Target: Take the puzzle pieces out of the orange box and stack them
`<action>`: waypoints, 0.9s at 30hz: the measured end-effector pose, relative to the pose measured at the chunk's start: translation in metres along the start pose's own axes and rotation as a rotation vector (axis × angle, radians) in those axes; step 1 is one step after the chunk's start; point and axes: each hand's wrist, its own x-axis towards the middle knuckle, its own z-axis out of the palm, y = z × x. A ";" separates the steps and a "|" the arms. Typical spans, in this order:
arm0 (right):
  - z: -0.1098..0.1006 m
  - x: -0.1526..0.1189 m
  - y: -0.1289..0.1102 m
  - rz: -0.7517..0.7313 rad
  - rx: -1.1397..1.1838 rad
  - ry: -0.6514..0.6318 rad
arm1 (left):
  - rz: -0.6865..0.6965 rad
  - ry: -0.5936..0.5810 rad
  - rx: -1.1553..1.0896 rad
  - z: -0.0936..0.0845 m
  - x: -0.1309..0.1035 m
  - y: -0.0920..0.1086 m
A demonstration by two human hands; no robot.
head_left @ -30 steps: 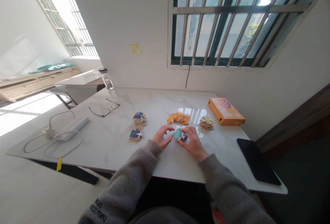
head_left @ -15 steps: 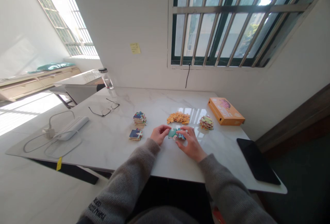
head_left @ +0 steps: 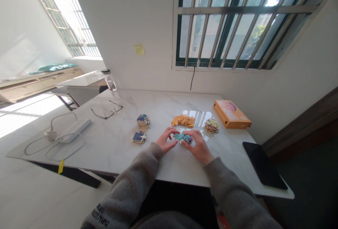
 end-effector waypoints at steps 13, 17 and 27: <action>-0.001 0.000 0.004 0.002 -0.027 0.032 | 0.068 0.053 0.112 0.002 -0.002 0.000; -0.010 0.003 0.025 0.029 -0.115 0.132 | 0.059 0.095 0.114 0.003 -0.002 -0.008; -0.058 0.005 0.105 0.351 -0.438 0.427 | 0.038 0.023 0.159 0.005 -0.003 -0.008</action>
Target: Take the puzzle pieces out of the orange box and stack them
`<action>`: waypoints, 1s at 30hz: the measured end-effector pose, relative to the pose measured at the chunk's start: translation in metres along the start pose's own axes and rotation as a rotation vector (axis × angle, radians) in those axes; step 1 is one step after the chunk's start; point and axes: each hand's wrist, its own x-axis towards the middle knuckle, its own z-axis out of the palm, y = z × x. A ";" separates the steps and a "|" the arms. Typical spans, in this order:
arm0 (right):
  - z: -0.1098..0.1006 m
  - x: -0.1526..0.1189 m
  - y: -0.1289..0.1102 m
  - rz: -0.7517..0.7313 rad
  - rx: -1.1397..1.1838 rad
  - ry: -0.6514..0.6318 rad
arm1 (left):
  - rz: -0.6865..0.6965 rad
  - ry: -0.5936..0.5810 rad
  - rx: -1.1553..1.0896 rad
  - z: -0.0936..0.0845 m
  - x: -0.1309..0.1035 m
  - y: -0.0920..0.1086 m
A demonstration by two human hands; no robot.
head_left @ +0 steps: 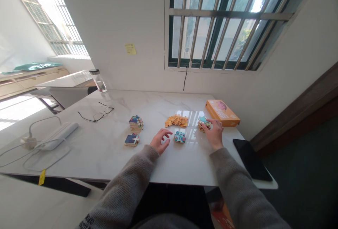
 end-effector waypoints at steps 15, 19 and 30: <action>0.005 0.002 0.011 0.027 -0.149 -0.042 | 0.008 -0.026 0.013 0.001 0.001 -0.002; -0.001 -0.007 -0.019 -0.134 0.010 -0.113 | -0.002 -0.024 0.028 0.001 0.001 -0.001; -0.002 -0.038 -0.070 -0.405 0.336 -0.632 | -0.023 -0.039 0.048 0.002 0.002 0.001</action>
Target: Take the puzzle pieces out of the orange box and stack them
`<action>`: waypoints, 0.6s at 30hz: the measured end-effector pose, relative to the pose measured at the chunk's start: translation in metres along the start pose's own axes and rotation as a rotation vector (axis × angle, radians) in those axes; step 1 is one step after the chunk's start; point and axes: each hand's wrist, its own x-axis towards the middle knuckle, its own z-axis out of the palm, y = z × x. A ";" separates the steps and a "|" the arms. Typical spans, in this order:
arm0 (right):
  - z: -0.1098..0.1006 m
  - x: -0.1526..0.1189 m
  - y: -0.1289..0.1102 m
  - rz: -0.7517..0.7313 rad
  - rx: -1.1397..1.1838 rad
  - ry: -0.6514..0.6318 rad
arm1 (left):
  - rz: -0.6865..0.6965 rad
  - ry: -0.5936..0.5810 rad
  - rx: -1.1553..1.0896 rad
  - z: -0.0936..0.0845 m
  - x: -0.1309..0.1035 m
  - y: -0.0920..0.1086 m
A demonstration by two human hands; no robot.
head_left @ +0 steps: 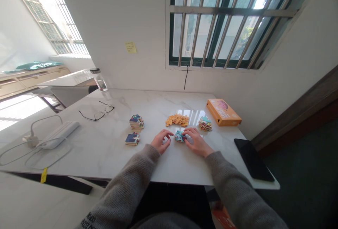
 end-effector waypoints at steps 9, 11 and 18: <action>-0.003 0.004 -0.009 0.007 0.042 0.121 | 0.038 0.032 0.036 0.000 -0.001 -0.001; -0.001 0.004 -0.013 -0.005 0.062 0.132 | 0.081 0.055 0.046 0.001 -0.002 -0.003; 0.006 0.001 -0.023 -0.022 0.150 0.133 | 0.152 0.022 0.028 0.002 -0.001 -0.005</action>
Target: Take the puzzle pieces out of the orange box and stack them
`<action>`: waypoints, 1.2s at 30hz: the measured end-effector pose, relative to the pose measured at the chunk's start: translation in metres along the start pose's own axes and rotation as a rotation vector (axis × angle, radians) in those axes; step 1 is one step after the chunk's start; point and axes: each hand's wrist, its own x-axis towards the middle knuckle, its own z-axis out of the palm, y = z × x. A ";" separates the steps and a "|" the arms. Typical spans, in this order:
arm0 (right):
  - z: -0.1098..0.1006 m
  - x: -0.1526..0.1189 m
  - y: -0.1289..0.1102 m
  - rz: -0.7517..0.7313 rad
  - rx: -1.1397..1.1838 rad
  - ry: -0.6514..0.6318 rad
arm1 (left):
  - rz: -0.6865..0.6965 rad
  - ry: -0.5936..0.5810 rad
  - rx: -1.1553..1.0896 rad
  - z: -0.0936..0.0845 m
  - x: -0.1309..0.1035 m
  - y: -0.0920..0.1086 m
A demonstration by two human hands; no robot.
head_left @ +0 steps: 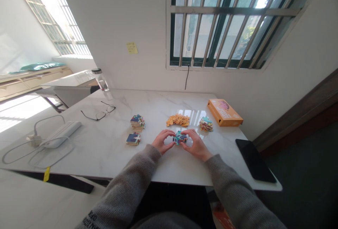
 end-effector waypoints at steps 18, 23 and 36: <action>0.011 0.005 -0.002 0.404 0.389 0.097 | 0.170 0.182 0.156 -0.002 0.000 0.015; 0.008 0.003 0.000 0.372 0.408 0.066 | 0.165 0.080 0.182 -0.004 -0.001 0.020; 0.008 0.003 -0.003 0.329 0.346 0.079 | 0.151 0.024 0.146 -0.004 -0.002 0.019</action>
